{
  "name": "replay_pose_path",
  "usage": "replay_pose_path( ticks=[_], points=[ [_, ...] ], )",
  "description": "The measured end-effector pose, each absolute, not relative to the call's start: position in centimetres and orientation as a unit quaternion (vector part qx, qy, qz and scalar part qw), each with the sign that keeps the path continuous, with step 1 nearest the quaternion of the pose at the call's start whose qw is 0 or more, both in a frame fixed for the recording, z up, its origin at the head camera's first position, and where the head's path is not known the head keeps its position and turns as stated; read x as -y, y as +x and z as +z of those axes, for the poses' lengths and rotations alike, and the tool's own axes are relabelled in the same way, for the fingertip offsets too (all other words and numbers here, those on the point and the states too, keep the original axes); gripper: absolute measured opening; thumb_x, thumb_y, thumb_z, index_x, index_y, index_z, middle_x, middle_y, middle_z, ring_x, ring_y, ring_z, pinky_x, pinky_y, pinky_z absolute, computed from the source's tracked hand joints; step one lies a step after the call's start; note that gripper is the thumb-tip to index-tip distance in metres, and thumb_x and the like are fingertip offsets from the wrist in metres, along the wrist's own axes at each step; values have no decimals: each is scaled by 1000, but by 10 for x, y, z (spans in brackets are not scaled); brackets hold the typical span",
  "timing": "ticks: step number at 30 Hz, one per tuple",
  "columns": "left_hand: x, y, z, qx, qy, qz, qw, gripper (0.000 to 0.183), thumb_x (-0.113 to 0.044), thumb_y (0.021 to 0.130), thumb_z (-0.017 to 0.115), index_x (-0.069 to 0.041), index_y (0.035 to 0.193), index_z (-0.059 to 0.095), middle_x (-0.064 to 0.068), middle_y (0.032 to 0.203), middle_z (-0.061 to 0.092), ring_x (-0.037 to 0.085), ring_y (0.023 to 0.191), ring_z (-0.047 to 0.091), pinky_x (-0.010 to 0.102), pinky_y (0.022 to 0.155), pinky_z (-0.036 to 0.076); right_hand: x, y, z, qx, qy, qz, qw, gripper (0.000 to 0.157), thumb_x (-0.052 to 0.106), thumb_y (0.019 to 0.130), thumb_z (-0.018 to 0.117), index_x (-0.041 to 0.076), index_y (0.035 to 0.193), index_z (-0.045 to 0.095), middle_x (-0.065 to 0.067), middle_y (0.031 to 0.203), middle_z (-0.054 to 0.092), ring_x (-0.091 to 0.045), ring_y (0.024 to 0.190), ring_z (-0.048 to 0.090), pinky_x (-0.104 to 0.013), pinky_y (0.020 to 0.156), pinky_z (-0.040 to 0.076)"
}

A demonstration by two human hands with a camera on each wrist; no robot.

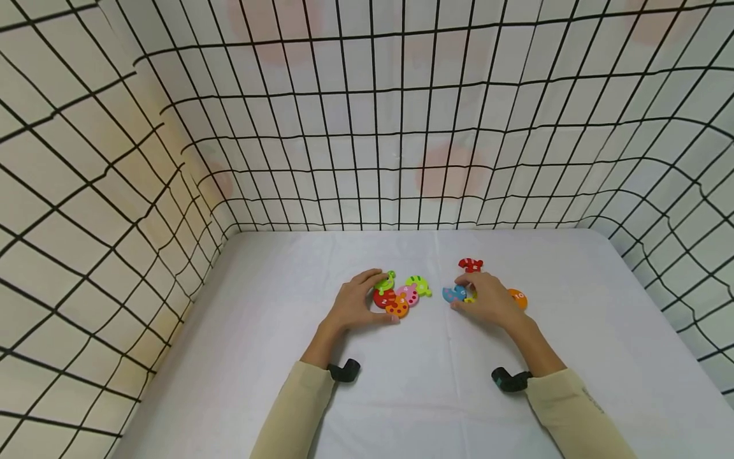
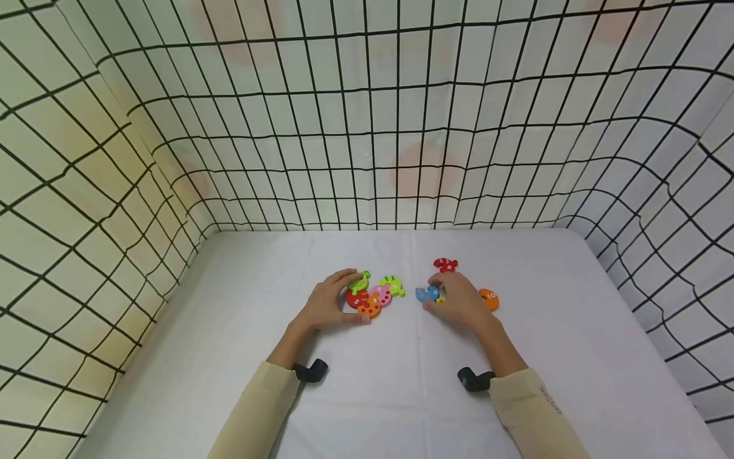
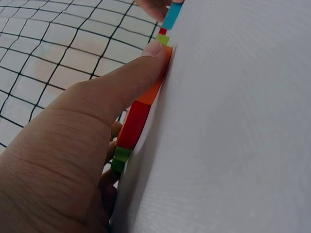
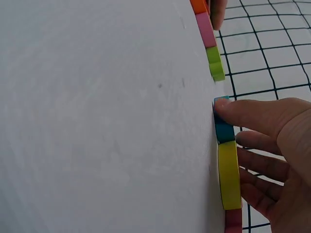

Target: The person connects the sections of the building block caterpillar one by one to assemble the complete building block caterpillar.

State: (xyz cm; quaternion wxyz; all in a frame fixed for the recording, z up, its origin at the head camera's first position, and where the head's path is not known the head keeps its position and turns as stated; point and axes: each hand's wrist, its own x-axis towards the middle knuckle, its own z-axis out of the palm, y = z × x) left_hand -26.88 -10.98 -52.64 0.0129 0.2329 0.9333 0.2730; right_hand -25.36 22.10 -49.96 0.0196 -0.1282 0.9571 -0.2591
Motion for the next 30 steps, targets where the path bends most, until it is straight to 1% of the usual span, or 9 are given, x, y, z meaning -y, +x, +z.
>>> replay_pose_path(
  ticks=[4,8,12,21,25,30],
  points=[
    [109,-269,-527,-933,222,282,13,98,-64,73,82,-27,156,46,0,164,39,26,151,37,56,120,34,-219,-252,-499,-960,-120,-250,35,49,30,88,80,9,130,67,-16,122,66,-33,111,59,-55,96,53],
    [109,-269,-527,-931,210,299,6,98,-64,72,84,-26,155,47,1,164,39,29,151,37,59,120,34,-217,-252,-498,-962,-114,-246,40,51,34,87,80,11,131,67,-17,127,65,-35,115,58,-58,97,52],
    [109,-270,-527,-929,205,307,4,96,-62,73,84,-25,154,48,2,164,38,29,152,37,59,120,34,-216,-253,-499,-963,-109,-246,35,52,39,88,79,11,130,68,-16,129,66,-34,116,59,-58,99,53],
    [110,-270,-529,-934,203,293,12,96,-62,75,80,-25,156,45,0,167,35,27,153,34,59,121,32,-213,-253,-500,-960,-118,-252,26,49,36,89,78,11,130,68,-17,125,69,-34,113,64,-57,95,55],
    [110,-270,-529,-930,203,306,6,98,-61,75,82,-24,157,44,1,168,33,30,151,37,61,119,34,-211,-252,-497,-957,-121,-265,20,49,34,90,76,11,132,68,-16,121,70,-33,109,64,-56,93,56],
    [110,-270,-529,-928,199,314,4,91,-60,77,79,-22,154,47,2,166,34,31,149,41,60,118,36,-207,-253,-493,-948,-124,-291,25,47,31,93,74,11,135,65,-13,117,70,-30,106,62,-51,90,56]
  ],
)
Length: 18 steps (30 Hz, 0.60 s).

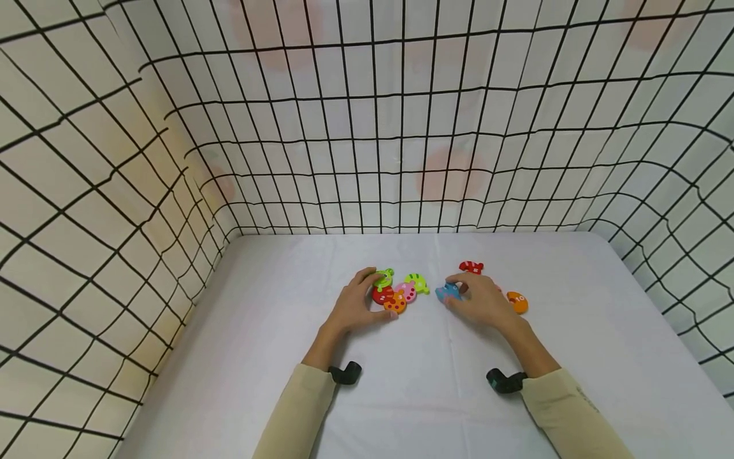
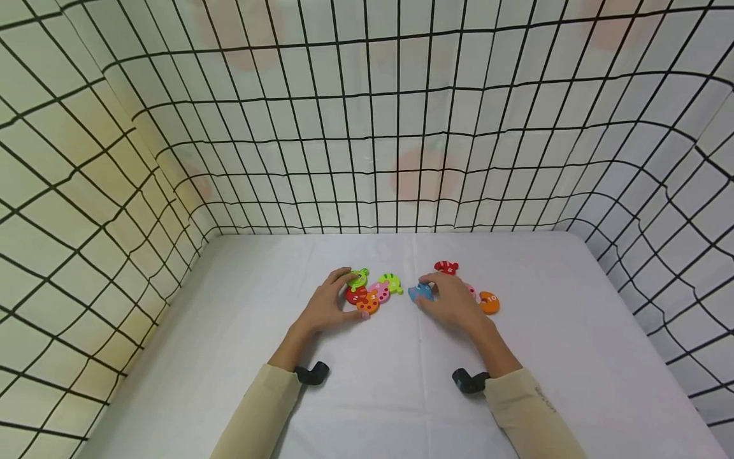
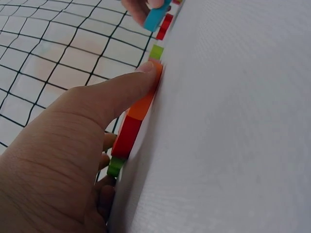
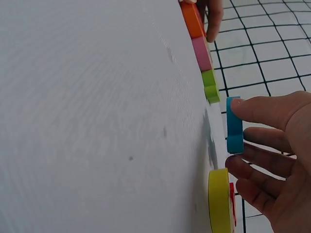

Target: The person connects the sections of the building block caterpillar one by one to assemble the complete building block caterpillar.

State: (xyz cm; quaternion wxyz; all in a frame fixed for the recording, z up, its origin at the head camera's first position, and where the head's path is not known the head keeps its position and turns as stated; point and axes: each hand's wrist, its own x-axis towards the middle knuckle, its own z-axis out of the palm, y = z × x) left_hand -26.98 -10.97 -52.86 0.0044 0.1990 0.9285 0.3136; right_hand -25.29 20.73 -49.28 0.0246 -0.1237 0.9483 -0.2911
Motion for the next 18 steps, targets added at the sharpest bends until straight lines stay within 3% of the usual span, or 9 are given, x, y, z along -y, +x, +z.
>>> replay_pose_path(
  ticks=[12,18],
  points=[
    [112,-271,-527,-930,202,306,8,90,-60,78,78,-23,154,47,2,166,34,31,149,40,59,119,36,-185,-258,-491,-940,-134,-311,32,48,28,95,74,11,138,64,-12,132,66,-27,106,62,-46,90,59],
    [111,-271,-528,-929,203,310,5,89,-61,78,78,-23,153,48,2,165,35,32,148,41,59,118,36,-177,-261,-494,-940,-140,-311,29,47,27,93,76,11,137,65,-10,128,68,-26,101,61,-42,86,58]
  ],
)
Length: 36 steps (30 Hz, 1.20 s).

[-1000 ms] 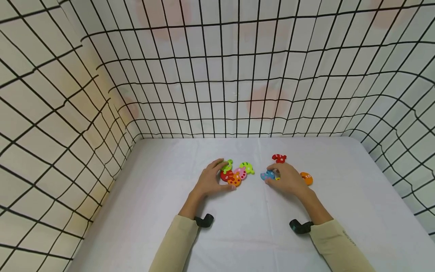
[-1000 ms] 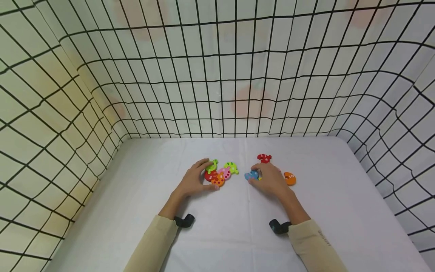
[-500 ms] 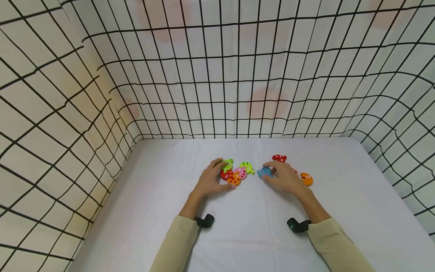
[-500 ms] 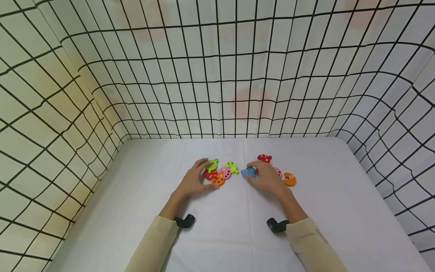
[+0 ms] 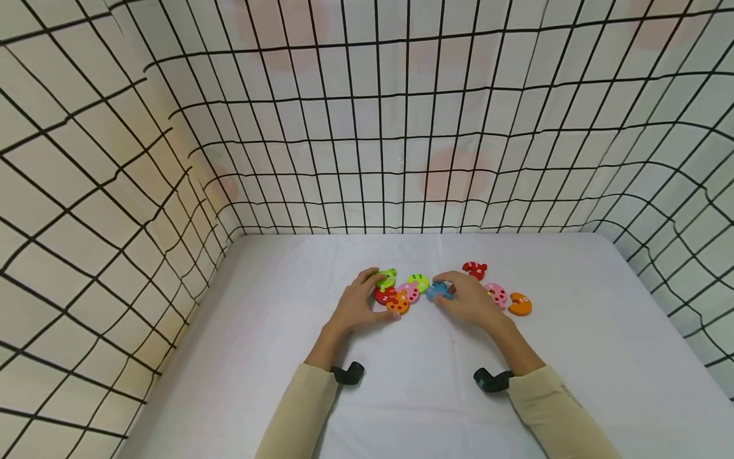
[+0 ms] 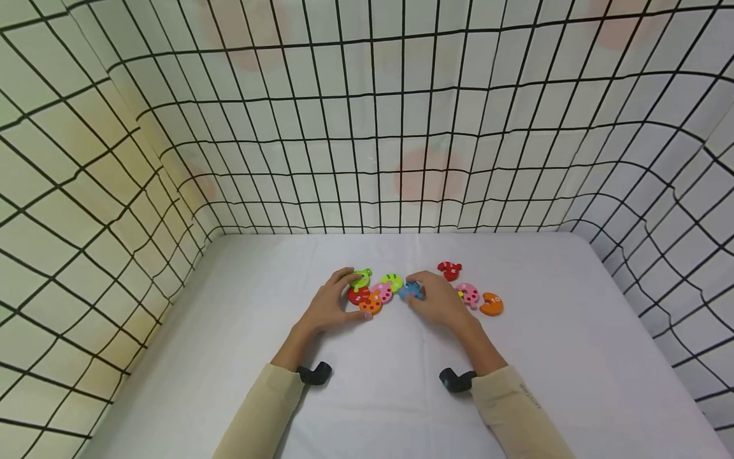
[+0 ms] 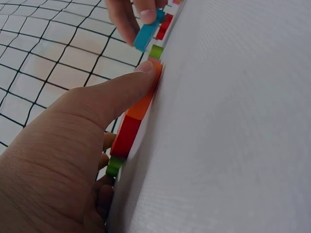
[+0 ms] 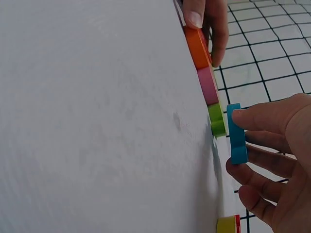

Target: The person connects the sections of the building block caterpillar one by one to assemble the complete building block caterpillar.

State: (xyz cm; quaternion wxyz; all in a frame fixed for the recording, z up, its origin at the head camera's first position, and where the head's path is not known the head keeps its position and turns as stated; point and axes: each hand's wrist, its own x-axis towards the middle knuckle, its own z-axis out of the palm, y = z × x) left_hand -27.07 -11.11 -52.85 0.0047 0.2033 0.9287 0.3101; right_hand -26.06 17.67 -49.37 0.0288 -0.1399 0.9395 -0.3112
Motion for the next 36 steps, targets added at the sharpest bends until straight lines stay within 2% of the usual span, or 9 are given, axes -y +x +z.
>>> replay_pose_path(
  ticks=[15,23,33,36],
  points=[
    [110,-272,-526,-931,207,301,1,87,-59,79,78,-21,153,49,4,165,37,30,148,41,57,119,36,-167,-264,-498,-937,-142,-318,18,45,26,94,73,7,134,65,-11,126,68,-23,94,58,-35,82,56],
    [109,-272,-527,-929,203,309,-7,74,-52,88,71,-19,151,51,5,163,39,30,148,42,57,119,37,-165,-262,-500,-934,-139,-327,38,46,22,92,75,4,133,65,-11,113,67,-23,89,55,-30,76,50],
    [110,-273,-530,-929,205,309,-9,74,-53,88,70,-19,151,51,5,163,39,30,148,42,57,119,37,-163,-261,-502,-936,-127,-325,41,47,21,92,76,4,134,64,-10,96,61,-23,86,52,-31,72,47],
    [110,-274,-531,-929,203,310,-8,74,-53,87,71,-20,150,51,3,162,39,28,148,41,56,119,37,-165,-260,-502,-935,-130,-325,47,47,21,92,75,4,134,63,-10,97,61,-23,88,52,-32,74,47]
  ],
)
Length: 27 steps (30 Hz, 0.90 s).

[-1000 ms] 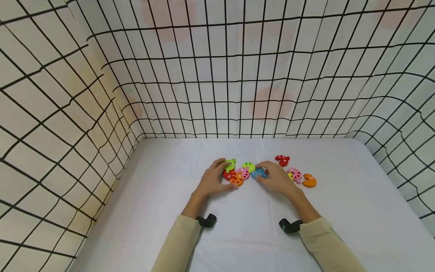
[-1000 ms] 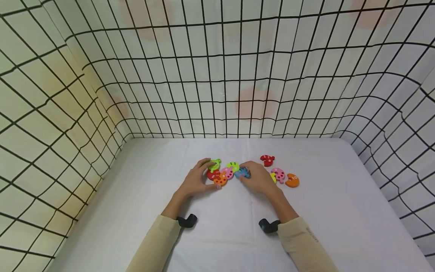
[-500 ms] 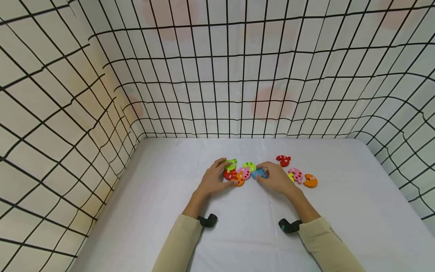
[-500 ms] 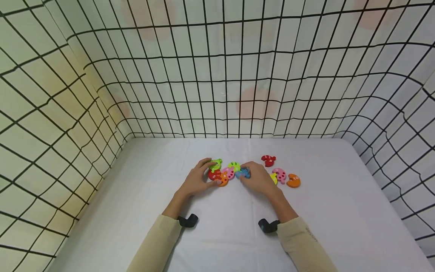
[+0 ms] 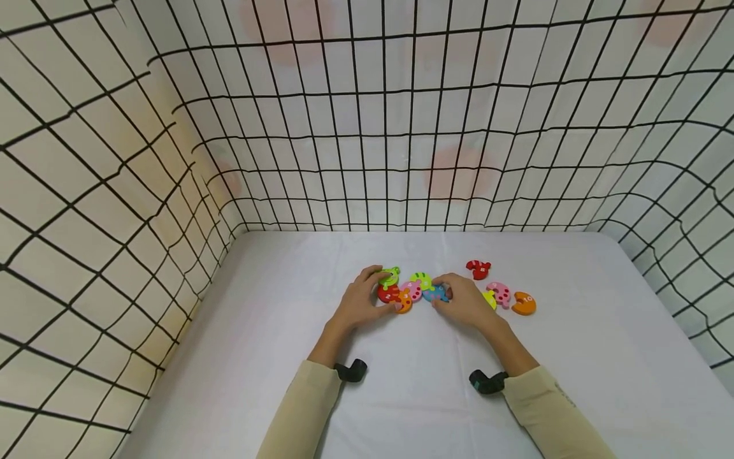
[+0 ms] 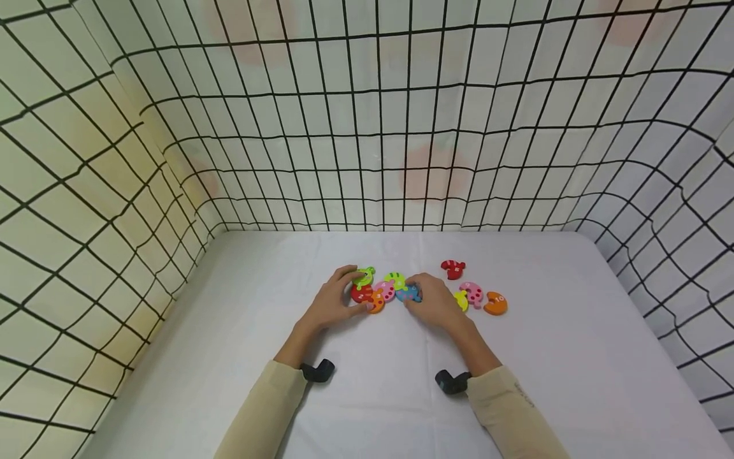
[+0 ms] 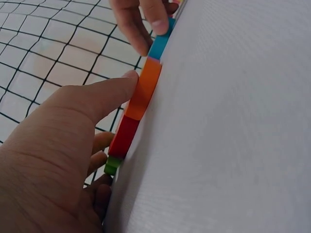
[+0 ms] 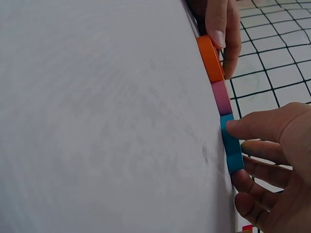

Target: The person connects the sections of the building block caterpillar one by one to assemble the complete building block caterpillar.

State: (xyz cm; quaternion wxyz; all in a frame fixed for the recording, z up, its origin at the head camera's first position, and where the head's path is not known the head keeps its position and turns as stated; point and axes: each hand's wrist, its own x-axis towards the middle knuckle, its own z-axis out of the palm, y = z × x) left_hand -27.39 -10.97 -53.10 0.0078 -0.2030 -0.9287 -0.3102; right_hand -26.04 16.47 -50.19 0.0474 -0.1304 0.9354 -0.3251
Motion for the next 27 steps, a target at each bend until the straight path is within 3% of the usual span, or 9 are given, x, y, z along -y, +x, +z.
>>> replay_pose_path(
  ticks=[9,18,23,27],
  points=[
    [107,-274,-529,933,-194,-304,-15,77,-58,87,67,-26,155,47,-1,167,34,29,153,35,60,121,32,-197,-257,-501,-931,-112,-346,19,42,26,95,73,11,133,65,-7,102,65,-23,94,56,-32,77,48],
    [107,-273,-527,937,-188,-295,-12,77,-61,87,67,-27,154,49,-1,167,35,29,152,36,60,120,33,-241,-248,-495,-945,-81,-316,-16,42,26,91,78,1,124,69,-14,105,68,-22,86,53,-27,68,45],
    [107,-274,-530,936,-186,-299,-14,77,-60,87,69,-28,154,48,-1,167,34,29,152,36,61,120,33,-250,-243,-495,-956,-70,-286,-7,51,34,88,81,-1,123,68,-16,110,68,-29,95,57,-40,80,54],
    [106,-274,-529,935,-189,-299,-17,77,-57,87,70,-28,154,48,-1,167,34,30,153,35,61,120,33,-252,-240,-496,-959,-82,-272,5,56,35,85,83,0,126,67,-18,117,68,-32,105,59,-52,92,55]
  ],
)
